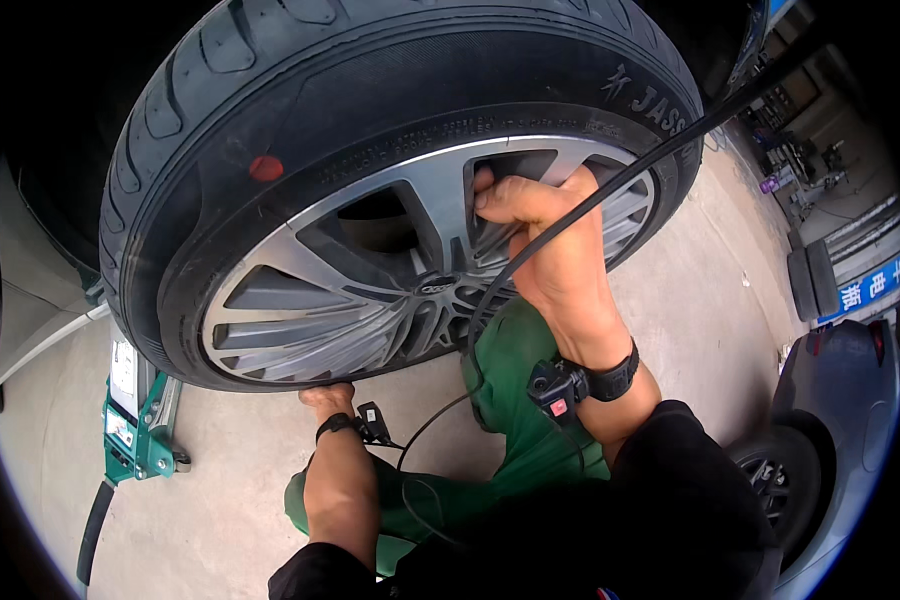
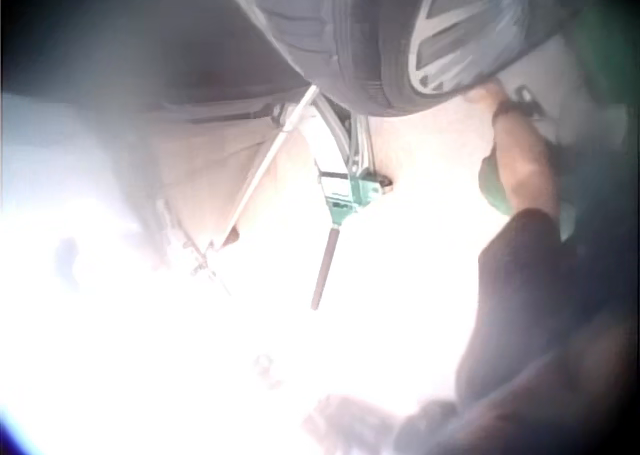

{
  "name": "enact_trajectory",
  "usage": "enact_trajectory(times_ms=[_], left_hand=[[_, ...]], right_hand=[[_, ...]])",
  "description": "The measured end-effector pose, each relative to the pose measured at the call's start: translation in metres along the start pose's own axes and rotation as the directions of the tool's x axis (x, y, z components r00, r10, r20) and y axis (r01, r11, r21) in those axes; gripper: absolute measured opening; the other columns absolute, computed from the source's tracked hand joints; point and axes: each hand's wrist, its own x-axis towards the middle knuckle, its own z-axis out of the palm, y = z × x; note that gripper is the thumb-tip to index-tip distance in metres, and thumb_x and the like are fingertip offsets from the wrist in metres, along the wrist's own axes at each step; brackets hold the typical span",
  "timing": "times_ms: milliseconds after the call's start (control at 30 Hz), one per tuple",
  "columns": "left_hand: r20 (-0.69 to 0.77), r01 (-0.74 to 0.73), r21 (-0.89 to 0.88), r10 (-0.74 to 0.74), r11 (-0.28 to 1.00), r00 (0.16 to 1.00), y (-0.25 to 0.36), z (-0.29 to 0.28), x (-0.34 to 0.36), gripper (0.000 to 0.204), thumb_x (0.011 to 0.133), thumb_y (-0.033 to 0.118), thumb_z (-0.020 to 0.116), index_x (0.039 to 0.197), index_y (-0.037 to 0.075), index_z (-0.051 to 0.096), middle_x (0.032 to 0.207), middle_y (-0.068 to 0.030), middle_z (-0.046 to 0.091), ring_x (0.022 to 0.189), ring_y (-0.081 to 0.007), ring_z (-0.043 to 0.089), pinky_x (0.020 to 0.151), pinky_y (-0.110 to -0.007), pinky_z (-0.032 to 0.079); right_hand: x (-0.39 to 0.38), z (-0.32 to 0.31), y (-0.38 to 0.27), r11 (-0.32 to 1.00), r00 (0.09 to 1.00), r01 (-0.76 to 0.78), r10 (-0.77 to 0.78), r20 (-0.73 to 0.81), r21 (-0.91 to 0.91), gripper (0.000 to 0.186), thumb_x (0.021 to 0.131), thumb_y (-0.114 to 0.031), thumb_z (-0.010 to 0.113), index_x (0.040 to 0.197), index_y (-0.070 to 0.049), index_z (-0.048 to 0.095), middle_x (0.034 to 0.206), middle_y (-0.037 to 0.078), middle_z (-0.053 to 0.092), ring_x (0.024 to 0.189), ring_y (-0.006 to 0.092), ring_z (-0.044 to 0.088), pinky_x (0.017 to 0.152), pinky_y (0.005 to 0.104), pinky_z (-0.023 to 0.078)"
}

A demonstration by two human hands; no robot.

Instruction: The person positions a tire onto a car's wheel hub and then threads lug nuts onto the wheel studs by hand.

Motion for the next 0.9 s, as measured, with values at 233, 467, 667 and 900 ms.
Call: enact_trajectory(times_ms=[233, 467, 667, 900], left_hand=[[0.125, -0.039, 0.137, 0.022, 0.99, 0.992, 0.007, 0.014, -0.024, 0.055, 0.098, 0.035, 0.036, 0.14, 0.004, 0.055, 0.143, -0.0144, 0.055, 0.131, -0.0327, 0.051, 0.115, -0.05, 0.038], [0.093, -0.024, 0.093, 0.015, 0.995, 0.996, 0.006, 0.015, -0.021, 0.056, 0.097, 0.035, 0.036, 0.137, 0.003, 0.056, 0.141, -0.0167, 0.056, 0.13, -0.0359, 0.052, 0.115, -0.054, 0.038], [0.092, -0.056, 0.079, 0.049, 0.995, 0.995, 0.007, 0.008, -0.017, 0.056, 0.097, 0.033, 0.037, 0.139, 0.002, 0.054, 0.142, -0.0177, 0.054, 0.13, -0.0359, 0.051, 0.115, -0.053, 0.039], [0.075, -0.056, 0.064, 0.051, 0.996, 0.996, 0.009, 0.015, -0.022, 0.055, 0.097, 0.033, 0.038, 0.139, 0.001, 0.054, 0.142, -0.0186, 0.054, 0.13, -0.0365, 0.052, 0.112, -0.054, 0.042]], right_hand=[[0.012, 0.008, -0.002, 0.997, 0.991, 0.073, -0.076, -0.112, -0.032, 0.02, 0.091, -0.012, 0.064, 0.101, 0.004, 0.07, 0.092, 0.007, 0.069, 0.083, 0.0154, 0.062, 0.077, 0.0288, 0.05], [0.021, 0.02, 0.014, 0.977, 0.983, 0.182, -0.184, -0.017, -0.11, 0.013, 0.088, -0.008, 0.064, 0.089, 0.004, 0.069, 0.08, 0.005, 0.067, 0.074, 0.014, 0.06, 0.072, 0.028, 0.046], [0.03, 0.035, 0.028, 0.95, 0.961, 0.268, -0.276, -0.032, -0.159, 0.014, 0.087, -0.008, 0.065, 0.09, 0.004, 0.071, 0.079, 0.004, 0.068, 0.073, 0.0107, 0.06, 0.069, 0.0255, 0.046], [0.042, 0.027, 0.037, 0.927, 0.933, 0.353, -0.358, -0.025, -0.124, 0.027, 0.092, -0.021, 0.076, 0.104, 0.002, 0.072, 0.091, 0.004, 0.072, 0.083, 0.0111, 0.062, 0.078, 0.0261, 0.049]])
